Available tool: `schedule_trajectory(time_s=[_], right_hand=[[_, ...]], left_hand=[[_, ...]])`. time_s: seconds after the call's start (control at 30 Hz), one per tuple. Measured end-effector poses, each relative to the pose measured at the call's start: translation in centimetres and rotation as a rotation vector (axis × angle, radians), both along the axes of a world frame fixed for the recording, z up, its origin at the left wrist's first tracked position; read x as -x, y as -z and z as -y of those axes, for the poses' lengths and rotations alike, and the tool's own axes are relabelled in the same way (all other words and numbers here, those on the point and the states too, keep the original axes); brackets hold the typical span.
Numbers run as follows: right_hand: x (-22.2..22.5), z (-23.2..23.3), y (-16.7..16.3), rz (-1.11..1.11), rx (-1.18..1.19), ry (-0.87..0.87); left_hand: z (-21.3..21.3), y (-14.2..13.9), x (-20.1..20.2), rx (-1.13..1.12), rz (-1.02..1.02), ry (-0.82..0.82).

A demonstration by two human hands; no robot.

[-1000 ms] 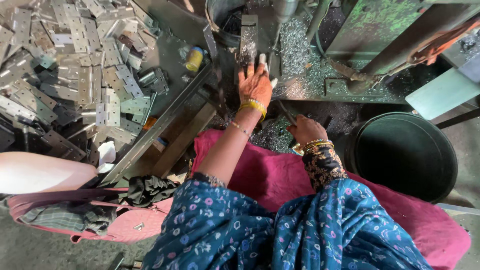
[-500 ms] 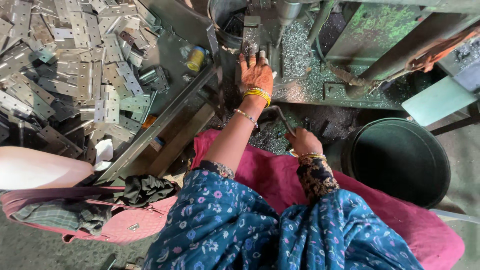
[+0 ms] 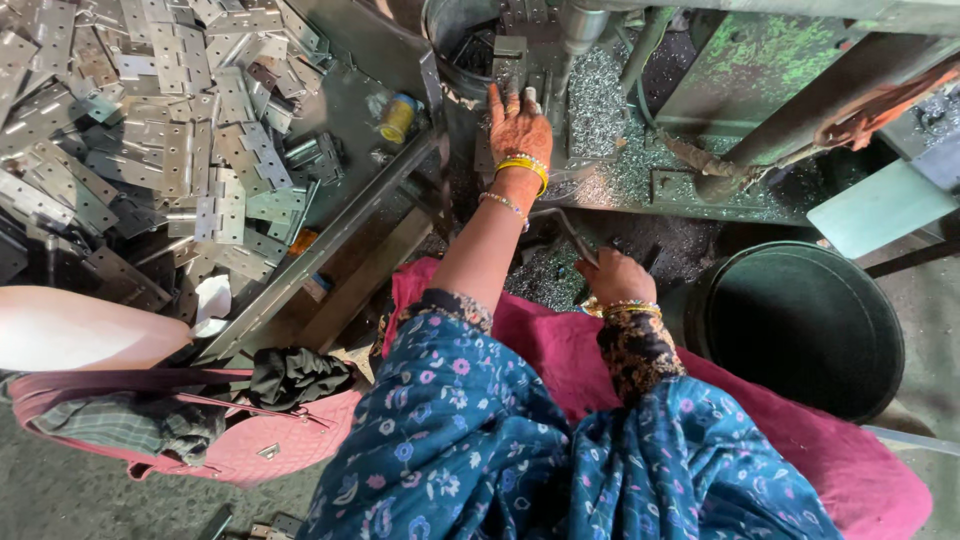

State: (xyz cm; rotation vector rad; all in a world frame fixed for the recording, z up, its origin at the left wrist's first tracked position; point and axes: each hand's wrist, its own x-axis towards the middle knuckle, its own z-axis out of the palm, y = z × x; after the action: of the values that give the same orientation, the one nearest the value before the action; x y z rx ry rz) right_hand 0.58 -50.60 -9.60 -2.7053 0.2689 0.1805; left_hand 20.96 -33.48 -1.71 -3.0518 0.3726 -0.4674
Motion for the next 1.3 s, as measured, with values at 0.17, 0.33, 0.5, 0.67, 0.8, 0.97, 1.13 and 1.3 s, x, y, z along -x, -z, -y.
schedule_trajectory(time_s=[0.17, 0.33, 0.5, 0.67, 0.8, 0.97, 1.13, 1.3], right_hand=[[1.6, -1.4, -0.9, 0.035, 0.013, 0.041], [1.7, -1.5, -1.0, 0.02, 0.053, 0.036], [1.4, -1.0, -0.1, 0.039, 0.044, 0.05], [2.6, -2.0, 1.4, 0.055, -0.007, 0.038], [1.2, -1.1, -0.5, 0.055, -0.005, 0.008], [0.8, -0.8, -1.1, -0.013, -0.002, 0.062], [2.6, -1.3, 3.7, 0.081, -0.013, 0.053], [2.4, -0.6, 4.9, 0.097, -0.02, 0.032]], left_hand=[[0.8, 1.7, -0.5, 0.153, 0.002, -0.009], [0.0, 2.2, 1.1, 0.131, 0.05, 0.025], [0.6, 0.3, 1.4, -0.021, 0.001, -0.044], [0.0, -0.9, 1.9, 0.071, -0.025, -0.011], [0.1, -1.3, 1.3, 0.041, -0.14, -0.037], [1.7, -1.4, -1.2, 0.03, -0.062, -0.088], [1.7, -0.7, -1.6, 0.017, -0.108, -0.103], [-3.3, -0.3, 1.4, 0.411, 0.202, 0.046]])
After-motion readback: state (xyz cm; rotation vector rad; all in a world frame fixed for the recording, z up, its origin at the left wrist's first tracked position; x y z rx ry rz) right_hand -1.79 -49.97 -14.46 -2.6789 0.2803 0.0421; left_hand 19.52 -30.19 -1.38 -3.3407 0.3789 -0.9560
